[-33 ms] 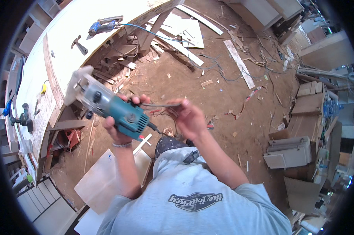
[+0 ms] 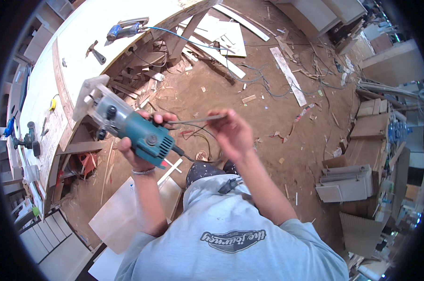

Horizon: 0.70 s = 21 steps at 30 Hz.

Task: The person uses a wood router to shape the edge of a wooden board, then secures a smaller wooden piece to the board using a nail gun and finishes by drilling holes into another wooden board using a power drill.

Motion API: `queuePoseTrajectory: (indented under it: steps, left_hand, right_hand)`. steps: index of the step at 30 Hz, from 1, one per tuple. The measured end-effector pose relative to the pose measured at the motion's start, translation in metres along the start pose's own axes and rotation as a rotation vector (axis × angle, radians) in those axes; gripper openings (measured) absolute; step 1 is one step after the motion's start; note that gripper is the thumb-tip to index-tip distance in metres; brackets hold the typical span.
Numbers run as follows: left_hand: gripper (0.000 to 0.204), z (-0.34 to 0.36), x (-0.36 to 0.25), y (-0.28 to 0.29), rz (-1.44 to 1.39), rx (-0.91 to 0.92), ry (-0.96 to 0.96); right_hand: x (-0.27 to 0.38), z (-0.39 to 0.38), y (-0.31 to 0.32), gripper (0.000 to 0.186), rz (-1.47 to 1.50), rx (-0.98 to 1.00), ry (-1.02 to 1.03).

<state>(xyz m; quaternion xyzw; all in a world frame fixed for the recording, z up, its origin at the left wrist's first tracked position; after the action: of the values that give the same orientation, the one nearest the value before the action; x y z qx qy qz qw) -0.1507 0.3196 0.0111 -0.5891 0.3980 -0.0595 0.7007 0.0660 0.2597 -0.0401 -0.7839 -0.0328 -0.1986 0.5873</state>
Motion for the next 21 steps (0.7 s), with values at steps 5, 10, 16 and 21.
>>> queuePoseTrajectory:
  steps: [5,10,16,21]
  left_hand:
    - [0.07,-0.019,-0.05,0.023,0.072,-0.161,-0.275]
    - [0.058,-0.046,-0.111,0.0,0.407,-0.526,-0.567]
    - [0.056,-0.164,-0.195,-0.065,0.414,-1.318,-1.162]
    - [0.049,-0.219,-0.163,-0.132,0.389,-1.479,-1.235]
  right_hand:
    - [0.096,0.122,0.029,0.012,0.193,-0.162,0.151]
    - [0.205,0.239,0.175,0.01,0.137,-0.61,0.222]
    - [0.308,0.323,0.292,0.01,0.148,-0.793,0.331]
    - [0.376,0.4,0.3,0.016,-0.057,-0.476,0.425]
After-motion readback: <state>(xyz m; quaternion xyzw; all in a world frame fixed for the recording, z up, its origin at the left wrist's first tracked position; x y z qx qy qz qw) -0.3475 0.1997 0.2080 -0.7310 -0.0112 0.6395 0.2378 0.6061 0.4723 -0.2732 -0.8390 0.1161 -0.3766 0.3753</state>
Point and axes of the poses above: each hand's wrist, its own z-axis towards the middle knuckle, its own y-axis out of the back of the hand, x = y × z, the point moved 3 cm from there along z, towards the middle knuckle, and after that the axes turned 15 degrees about y, right-handed, at the moved point
